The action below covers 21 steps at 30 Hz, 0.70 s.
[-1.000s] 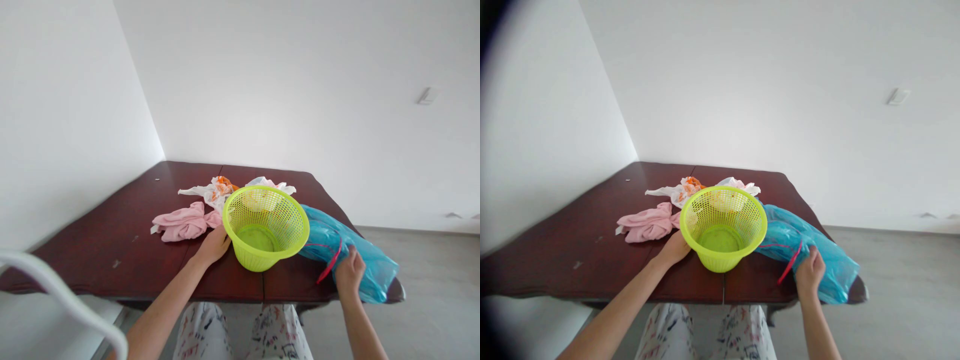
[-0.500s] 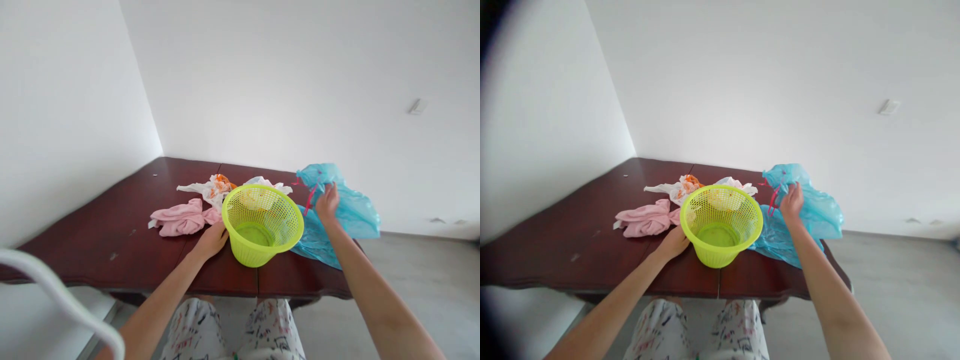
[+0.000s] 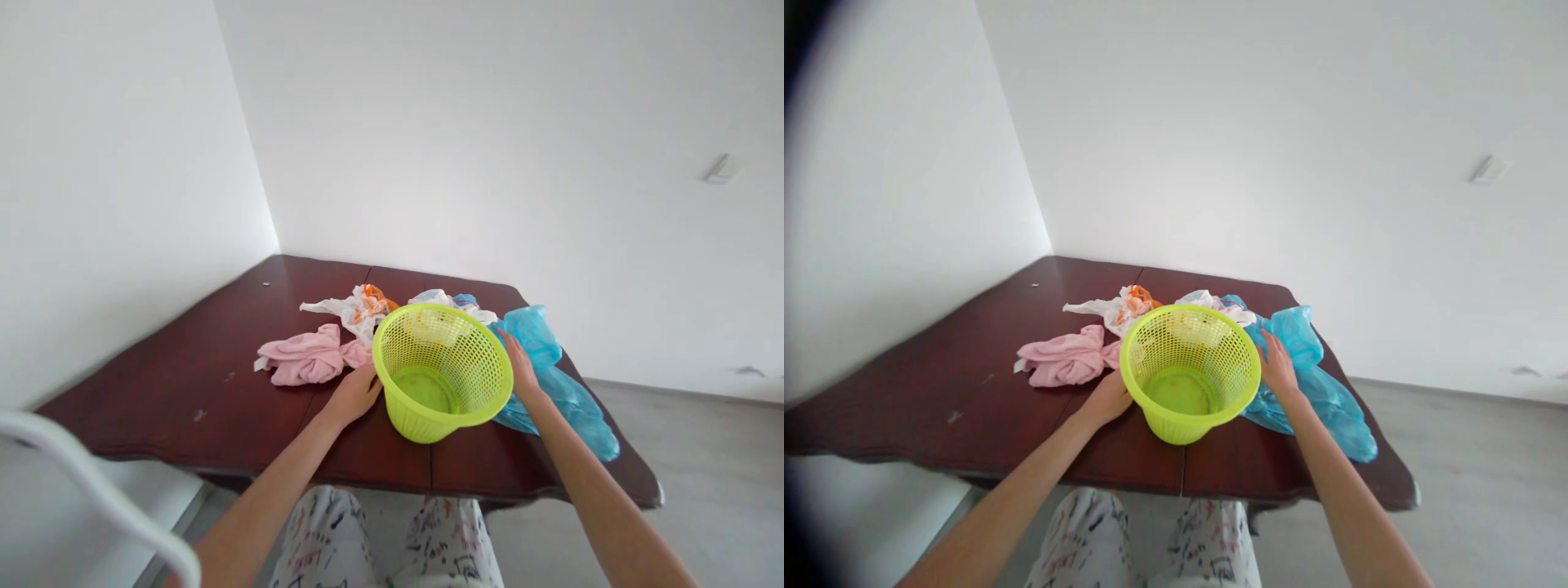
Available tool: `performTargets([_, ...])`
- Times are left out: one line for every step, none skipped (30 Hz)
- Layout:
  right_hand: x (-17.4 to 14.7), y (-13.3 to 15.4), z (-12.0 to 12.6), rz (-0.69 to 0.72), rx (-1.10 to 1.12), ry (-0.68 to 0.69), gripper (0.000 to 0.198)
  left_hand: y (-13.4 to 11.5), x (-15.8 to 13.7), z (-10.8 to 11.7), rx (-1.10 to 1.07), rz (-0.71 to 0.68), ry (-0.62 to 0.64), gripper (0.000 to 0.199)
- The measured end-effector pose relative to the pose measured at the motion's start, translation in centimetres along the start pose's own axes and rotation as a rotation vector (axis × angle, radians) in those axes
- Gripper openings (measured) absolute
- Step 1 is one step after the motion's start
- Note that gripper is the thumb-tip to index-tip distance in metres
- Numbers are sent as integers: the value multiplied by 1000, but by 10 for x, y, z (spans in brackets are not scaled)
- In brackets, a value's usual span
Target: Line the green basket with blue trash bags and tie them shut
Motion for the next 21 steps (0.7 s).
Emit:
performTargets([-17,-6,4,-21,0,12,68,3,0,-1,-1,1,2,39])
performTargets([-37,-11,7,-42,-2,24,70,6,0,-3,-1,2,2,39])
performTargets([-61,-16,11,-62,-8,38,71,9,-1,-5,-1,2,3,39])
performTargets([-86,-19,13,-82,-19,55,73,11,-1,-6,-1,0,4,40])
performTargets([-112,-22,14,-107,-34,75,75,14,-2,-8,-1,-2,4,40])
performTargets([-138,-24,15,-143,-57,98,78,16,-2,-9,-2,-6,6,42])
performTargets([-162,-24,14,-180,-90,133,79,18,-2,-10,-3,-9,7,43])
performTargets([-183,-21,14,-180,-97,159,77,19,-3,-11,-4,-12,9,44])
performTargets([-199,-16,15,-174,-86,140,69,20,-3,-12,-5,-14,11,46])
performTargets([-210,-10,17,-161,-60,112,59,21,-3,-12,-6,-15,13,47])
performTargets([-217,-2,20,-144,-26,73,51,22,-3,-12,-8,-16,16,47])
performTargets([-220,5,23,-135,12,19,47,23,-4,-12,-11,-16,18,48])
performTargets([-221,11,28,-141,46,-54,47,23,-3,-11,-13,-15,21,49])
performTargets([-220,16,35,-164,67,-153,48,23,-3,-10,-18,-15,24,49])
performTargets([-219,18,42,-203,72,-275,51,22,-3,-9,-27,-15,27,48])
performTargets([-218,20,51,-250,65,-411,56,21,-2,-7,-43,-17,27,47])
performTargets([-218,21,60,-300,46,-548,61,19,-1,-5,-64,-16,23,45])
performTargets([-218,22,70,-343,21,-663,66,17,0,-1,-86,-12,14,42])
performTargets([-217,24,78,-366,8,-728,69,15,1,3,-106,-4,0,40])
performTargets([-214,28,86,-366,20,-735,71,13,1,7,-120,9,-18,38])
performTargets([-208,33,94,-348,61,-694,71,11,1,13,-124,28,-41,36])
Point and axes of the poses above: each hand's wrist, its own x-axis towards the middle knuckle, its own z-axis out of the back of the hand, y = z × x, the point moved 4 cm from there along x, towards the middle knuckle, and after that the axes turned 4 degrees about -y, right-handed, at the moved point
